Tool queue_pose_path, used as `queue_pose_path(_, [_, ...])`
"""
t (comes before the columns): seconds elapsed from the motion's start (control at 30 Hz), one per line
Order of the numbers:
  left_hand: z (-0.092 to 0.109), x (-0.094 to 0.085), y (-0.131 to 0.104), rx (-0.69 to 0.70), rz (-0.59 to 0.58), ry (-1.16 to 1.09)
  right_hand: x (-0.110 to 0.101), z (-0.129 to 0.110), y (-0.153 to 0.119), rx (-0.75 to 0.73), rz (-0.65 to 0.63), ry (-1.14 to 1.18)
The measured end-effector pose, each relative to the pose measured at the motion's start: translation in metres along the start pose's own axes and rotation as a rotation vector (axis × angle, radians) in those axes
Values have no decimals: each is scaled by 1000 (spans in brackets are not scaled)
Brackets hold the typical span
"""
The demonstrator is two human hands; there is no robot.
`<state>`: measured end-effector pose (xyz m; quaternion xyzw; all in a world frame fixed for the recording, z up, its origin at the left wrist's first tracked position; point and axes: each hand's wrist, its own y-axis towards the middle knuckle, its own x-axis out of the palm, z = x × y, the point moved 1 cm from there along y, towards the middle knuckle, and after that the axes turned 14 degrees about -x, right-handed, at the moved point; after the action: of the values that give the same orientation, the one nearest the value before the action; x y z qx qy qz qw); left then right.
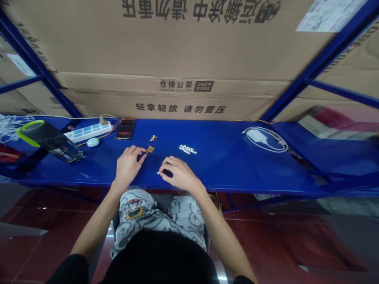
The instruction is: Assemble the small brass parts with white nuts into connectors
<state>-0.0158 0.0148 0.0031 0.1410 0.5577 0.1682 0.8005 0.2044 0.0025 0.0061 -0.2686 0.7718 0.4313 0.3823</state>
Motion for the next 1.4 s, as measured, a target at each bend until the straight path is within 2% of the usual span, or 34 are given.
queue_pose_path(0.13, [-9, 1, 4, 18, 1, 11, 1, 2, 1, 11, -1, -27])
queue_pose_path(0.47, [-6, 5, 3, 73, 9, 48, 3, 5, 2, 98, 55, -152])
queue_pose_path(0.57, [-7, 5, 3, 63, 7, 55, -5, 11, -4, 204, 156, -225])
queue_pose_path(0.67, [-8, 6, 3, 53, -2, 48, -20, 25, -18, 381, 274, -393])
queue_pose_path(0.77, [-6, 6, 4, 57, -20, 31, -34, 39, -34, 509, 322, -514])
queue_pose_path(0.87, [-6, 6, 4, 55, -40, 6, -37, 47, -41, 538, 299, -487])
queue_pose_path(1.07, [-9, 11, 7, 100, -121, -127, -24, 46, -37, 573, 234, -438])
queue_pose_path(1.2, [-12, 14, 9, 106, -171, -203, -23, 48, -39, 594, 263, -391])
queue_pose_path(1.4, [-12, 13, 9, 92, -178, -236, -22, 55, -43, 598, 339, -403])
